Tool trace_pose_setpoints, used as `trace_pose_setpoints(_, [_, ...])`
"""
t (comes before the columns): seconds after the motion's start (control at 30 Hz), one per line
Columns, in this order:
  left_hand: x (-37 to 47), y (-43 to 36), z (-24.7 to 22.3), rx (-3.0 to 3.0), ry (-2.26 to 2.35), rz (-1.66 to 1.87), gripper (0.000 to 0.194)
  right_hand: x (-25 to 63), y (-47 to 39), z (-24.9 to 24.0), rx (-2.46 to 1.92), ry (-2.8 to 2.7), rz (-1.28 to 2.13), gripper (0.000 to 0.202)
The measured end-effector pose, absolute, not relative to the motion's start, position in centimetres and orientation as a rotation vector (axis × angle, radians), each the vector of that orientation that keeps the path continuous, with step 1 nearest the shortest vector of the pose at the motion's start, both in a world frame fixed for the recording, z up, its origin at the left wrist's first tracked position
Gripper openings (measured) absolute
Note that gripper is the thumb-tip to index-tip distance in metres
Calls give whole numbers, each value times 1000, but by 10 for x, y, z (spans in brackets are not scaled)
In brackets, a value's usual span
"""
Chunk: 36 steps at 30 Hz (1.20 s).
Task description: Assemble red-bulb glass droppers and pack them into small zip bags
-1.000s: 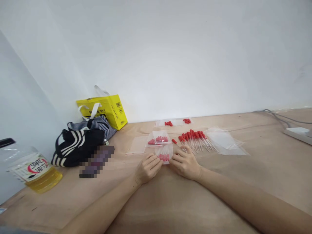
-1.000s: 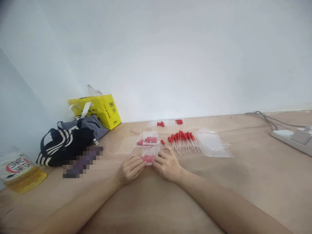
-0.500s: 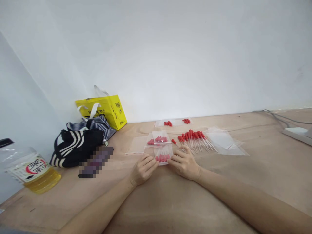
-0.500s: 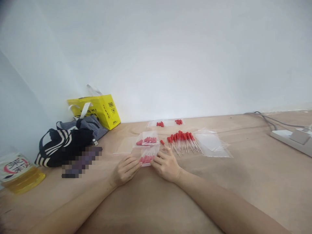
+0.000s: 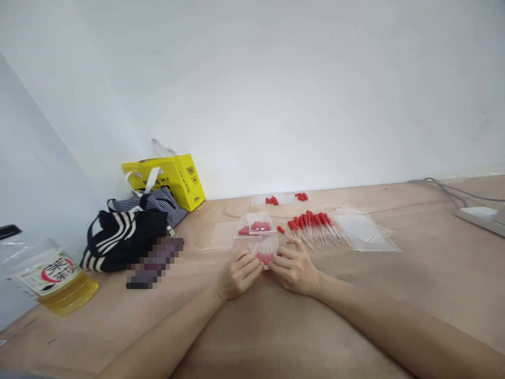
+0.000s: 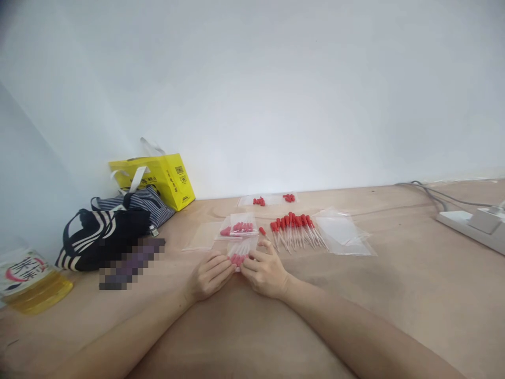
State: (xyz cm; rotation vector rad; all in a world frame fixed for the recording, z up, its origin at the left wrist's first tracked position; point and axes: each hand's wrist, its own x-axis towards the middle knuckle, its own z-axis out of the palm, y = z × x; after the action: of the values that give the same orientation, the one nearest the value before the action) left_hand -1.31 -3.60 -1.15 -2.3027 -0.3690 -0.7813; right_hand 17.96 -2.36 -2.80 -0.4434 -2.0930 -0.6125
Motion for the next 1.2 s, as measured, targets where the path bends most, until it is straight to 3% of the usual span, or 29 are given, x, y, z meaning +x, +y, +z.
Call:
trace_pose_setpoints(0.3, [-50, -40, -6, -2257, -598, -782, 16, 186, -22, -28, -514, -2100, -515, 21])
trace_pose_setpoints(0.37, [-51, -40, -5, -2317, -849, -919, 16, 187, -23, -27, -510, -2091, -506, 20])
trace_pose_setpoints(0.57, [-27, -48, -7, -2606, -2200, -1577, 30, 181, -34, -25, -380, -2107, -480, 21])
trace_pose_setpoints(0.67, [-20, -58, -11, -2774, -2351, -1800, 45, 176, -40, -26, -253, -2212, -418, 19])
trace_pose_setpoints(0.87, [-59, -65, 2, -2510, -2439, -2041, 41, 194, -41, -24, -380, -2400, -193, 30])
trace_pose_setpoints(1.0, [-82, -23, 18, -2009, -2638, -1869, 40, 211, -39, -24, -586, -2398, -82, 33])
trace_pose_setpoints(1.2, [-82, 60, 15, -1965, -2749, -1430, 36, 212, -39, -25, -618, -2403, 8, 36])
